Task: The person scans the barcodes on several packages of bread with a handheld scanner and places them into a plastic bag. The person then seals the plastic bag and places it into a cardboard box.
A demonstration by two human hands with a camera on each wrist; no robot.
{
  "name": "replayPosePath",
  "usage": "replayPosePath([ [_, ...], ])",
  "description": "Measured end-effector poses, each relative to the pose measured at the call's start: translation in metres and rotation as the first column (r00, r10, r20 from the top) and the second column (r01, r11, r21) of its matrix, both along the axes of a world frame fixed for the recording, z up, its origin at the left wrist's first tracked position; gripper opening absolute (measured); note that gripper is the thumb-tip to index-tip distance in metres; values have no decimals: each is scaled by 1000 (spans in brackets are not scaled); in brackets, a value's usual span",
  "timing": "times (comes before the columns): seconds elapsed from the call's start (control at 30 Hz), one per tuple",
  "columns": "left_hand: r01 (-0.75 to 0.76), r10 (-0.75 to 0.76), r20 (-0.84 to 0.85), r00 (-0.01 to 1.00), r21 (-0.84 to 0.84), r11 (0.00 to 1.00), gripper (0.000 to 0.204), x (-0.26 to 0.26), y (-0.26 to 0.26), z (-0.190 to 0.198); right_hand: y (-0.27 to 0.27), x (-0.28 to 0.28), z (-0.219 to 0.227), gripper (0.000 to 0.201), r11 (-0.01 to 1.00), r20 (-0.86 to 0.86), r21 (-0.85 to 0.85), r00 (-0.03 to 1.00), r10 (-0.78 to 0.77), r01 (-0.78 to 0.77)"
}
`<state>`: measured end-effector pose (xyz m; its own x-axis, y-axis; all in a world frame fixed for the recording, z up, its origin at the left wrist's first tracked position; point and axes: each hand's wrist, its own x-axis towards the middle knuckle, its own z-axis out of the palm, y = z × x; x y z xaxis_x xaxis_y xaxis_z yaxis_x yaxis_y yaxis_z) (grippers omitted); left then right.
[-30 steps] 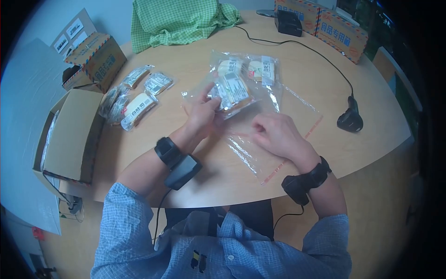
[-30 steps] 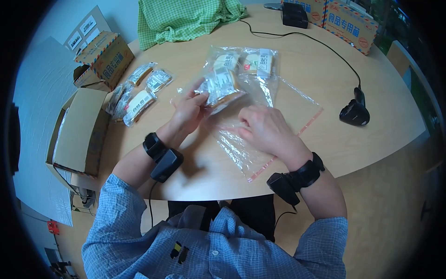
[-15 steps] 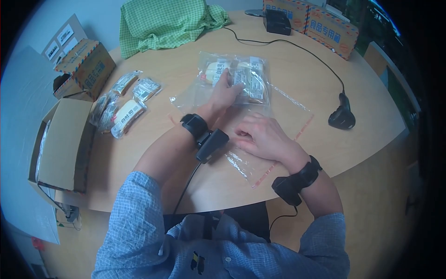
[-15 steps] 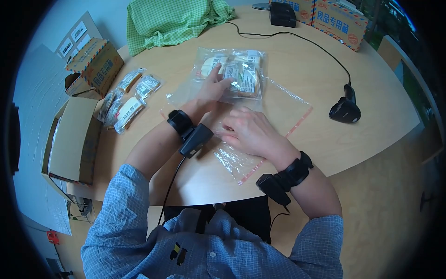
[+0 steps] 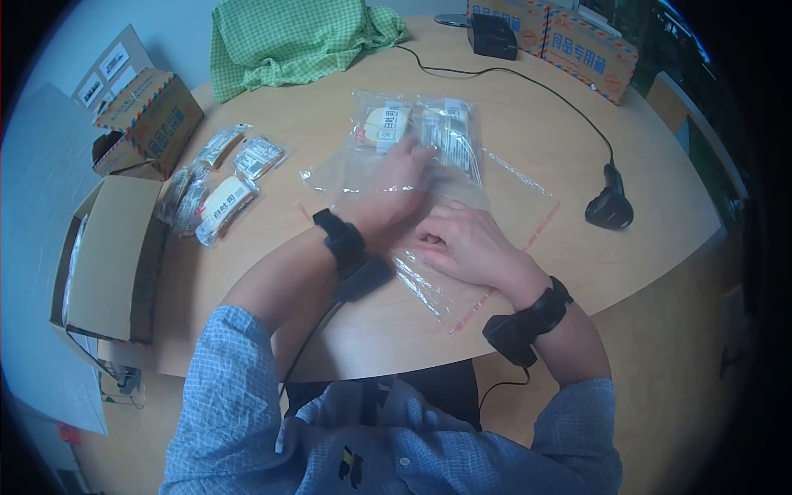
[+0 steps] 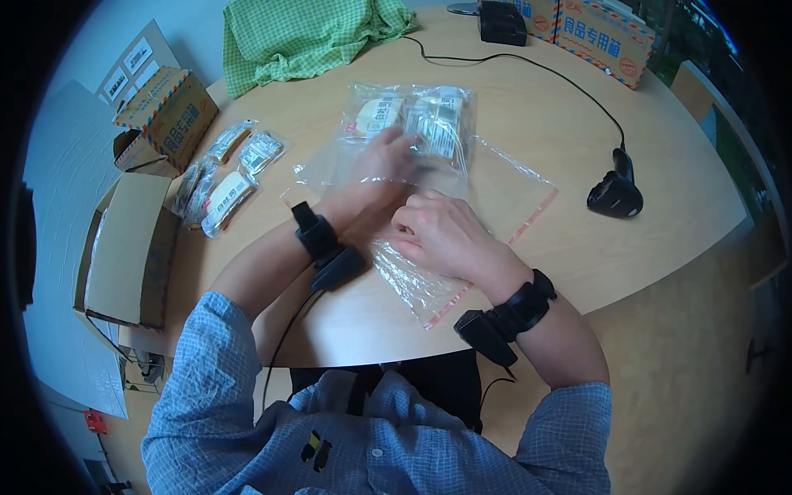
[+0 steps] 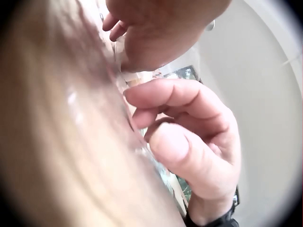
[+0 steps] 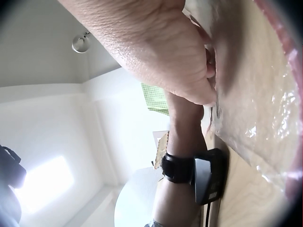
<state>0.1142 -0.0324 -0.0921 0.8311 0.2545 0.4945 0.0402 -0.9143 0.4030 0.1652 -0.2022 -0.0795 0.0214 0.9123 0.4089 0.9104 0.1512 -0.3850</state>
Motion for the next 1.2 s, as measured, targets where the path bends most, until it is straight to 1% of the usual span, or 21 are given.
replayPosePath([
  [0.07,-47,48,29,998,-50,998,41,13,5,3,-1,1,-1,19,1000,4,9,1000,-8,8],
  [0.13,-288,323,77,943,-290,912,32,22,7,6,-1,2,-1,19,1000,6,23,1000,-22,21],
  [0.17,-284,319,80,944,-290,914,32,24,6,7,-1,3,-2,19,1000,-11,20,1000,-17,17],
  [0.23,-343,290,-224,930,-253,905,25,24,3,13,0,4,-1,19,1000,-28,19,1000,-11,12],
  [0.27,-329,276,-241,930,-220,918,16,18,-8,19,-1,3,0,19,1000,-25,7,1000,-13,13],
  [0.4,-197,166,-230,959,-116,974,15,20,-6,9,0,4,-2,18,1000,-41,-2,999,-4,4],
  [0.47,-36,34,-98,995,-20,999,26,29,13,-6,0,4,-1,18,1000,-39,-1,999,-5,5],
  [0.5,-41,39,-93,995,-18,999,26,33,19,-15,0,4,-1,18,1000,-38,3,999,-12,12],
  [0.57,-25,8,109,994,157,987,48,38,21,-19,0,4,-1,18,1000,-49,4,999,-6,6],
  [0.6,-25,7,113,994,160,987,48,38,22,-22,0,5,-1,19,1000,-67,2,998,-3,3],
  [0.67,-11,8,-159,987,-19,1000,57,17,3,-3,-1,6,1,19,1000,-70,-10,998,-6,5],
  [0.8,58,-60,-194,979,-15,998,50,-40,-5,11,-1,6,0,18,1000,-59,-6,998,5,-5],
  [0.87,327,-405,-396,824,-252,911,42,-75,1,37,-1,5,2,18,999,-76,-43,997,0,-4],
  [0.9,310,-391,-399,829,-254,916,42,-91,8,49,-2,5,3,19,997,-88,-78,996,-18,11],
  [0.97,82,-374,-377,847,-604,793,31,-120,28,70,-1,3,4,17,998,-117,-70,993,-8,0],
  [1.03,-144,3,-237,972,-580,802,25,-145,64,67,-1,2,6,16,998,-143,-58,990,8,-17],
  [1.07,-282,207,-214,955,-429,858,30,-157,90,59,0,1,6,16,998,-137,-70,990,-14,4],
  [1.1,-429,399,-160,903,-271,862,35,-172,114,49,0,0,6,16,996,-130,-81,991,-35,24],
  [1.13,-572,568,-128,813,8,821,45,-189,132,35,1,-1,6,16,997,-127,-80,992,-12,1],
  [1.17,-668,705,-51,707,279,690,56,-203,137,33,1,-1,7,16,997,-139,-81,990,-28,17],
  [1.2,-717,735,-272,621,181,673,74,-216,144,32,1,-2,7,15,996,-153,-83,987,-47,35],
])
